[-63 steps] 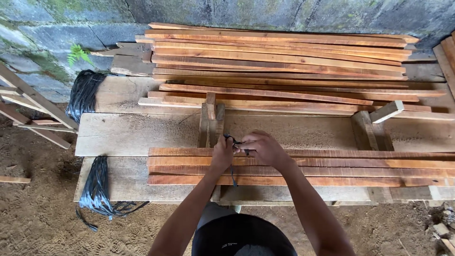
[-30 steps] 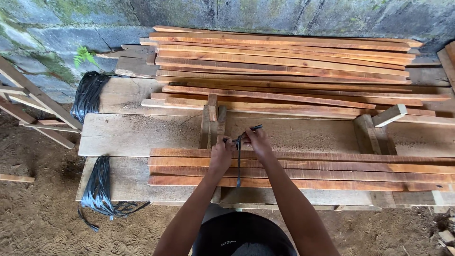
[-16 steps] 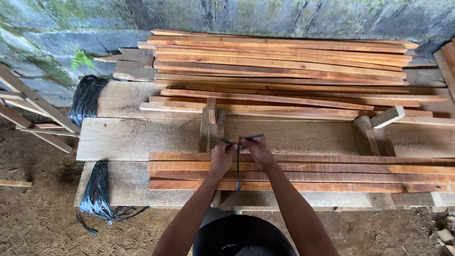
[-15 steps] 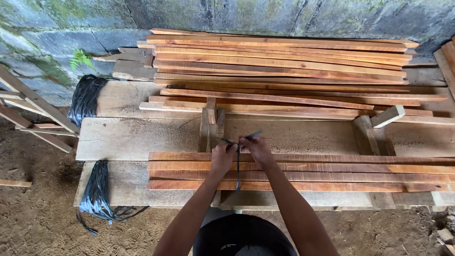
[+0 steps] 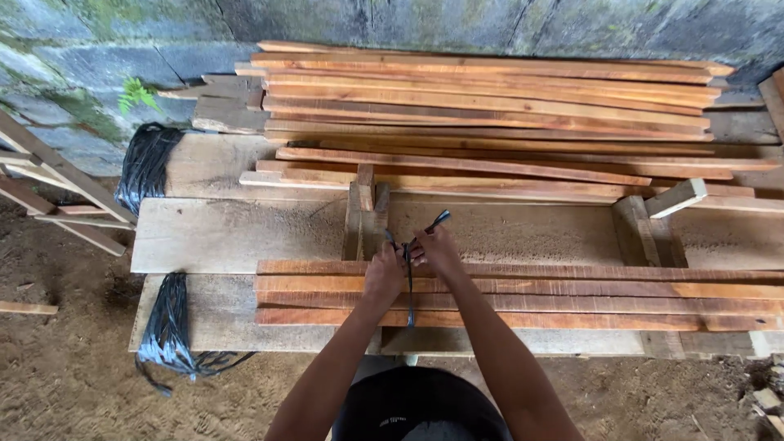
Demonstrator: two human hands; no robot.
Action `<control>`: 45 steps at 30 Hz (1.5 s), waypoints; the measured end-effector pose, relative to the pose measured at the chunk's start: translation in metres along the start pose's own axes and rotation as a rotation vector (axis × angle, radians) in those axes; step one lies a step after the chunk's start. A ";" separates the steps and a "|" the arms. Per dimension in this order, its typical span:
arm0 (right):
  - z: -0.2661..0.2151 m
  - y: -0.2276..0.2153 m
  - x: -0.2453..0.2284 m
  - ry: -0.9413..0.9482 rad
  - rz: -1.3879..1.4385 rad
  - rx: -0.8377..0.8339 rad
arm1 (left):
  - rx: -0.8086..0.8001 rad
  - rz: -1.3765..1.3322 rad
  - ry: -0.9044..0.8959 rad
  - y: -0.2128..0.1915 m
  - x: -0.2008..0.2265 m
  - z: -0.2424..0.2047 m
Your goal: Bundling thin wooden stakes together using flexible plastic ties on a workbench.
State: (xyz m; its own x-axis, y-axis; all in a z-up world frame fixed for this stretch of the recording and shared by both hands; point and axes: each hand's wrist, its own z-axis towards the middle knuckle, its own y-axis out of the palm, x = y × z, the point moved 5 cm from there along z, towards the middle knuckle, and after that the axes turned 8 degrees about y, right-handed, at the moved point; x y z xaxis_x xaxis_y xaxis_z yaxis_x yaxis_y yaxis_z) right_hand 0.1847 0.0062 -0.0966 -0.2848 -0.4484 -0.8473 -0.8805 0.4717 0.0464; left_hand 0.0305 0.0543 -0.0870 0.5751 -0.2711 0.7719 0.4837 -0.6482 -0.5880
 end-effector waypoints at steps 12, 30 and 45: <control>-0.039 0.006 -0.031 -0.076 -0.093 -0.077 | 0.058 0.269 0.054 0.022 -0.033 0.008; -0.037 0.000 -0.031 -0.069 -0.049 -0.219 | 0.065 -0.041 0.127 -0.007 -0.017 -0.001; 0.025 -0.008 0.022 0.046 -0.352 0.234 | -0.056 0.317 0.138 0.002 0.006 -0.012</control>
State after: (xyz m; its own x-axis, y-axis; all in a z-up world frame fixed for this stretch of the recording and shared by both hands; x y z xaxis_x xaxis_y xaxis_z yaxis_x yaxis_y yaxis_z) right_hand 0.1946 0.0116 -0.1292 -0.0037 -0.6434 -0.7655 -0.8185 0.4417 -0.3673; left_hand 0.0269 0.0426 -0.0804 0.5944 -0.5561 0.5809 0.2566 -0.5534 -0.7924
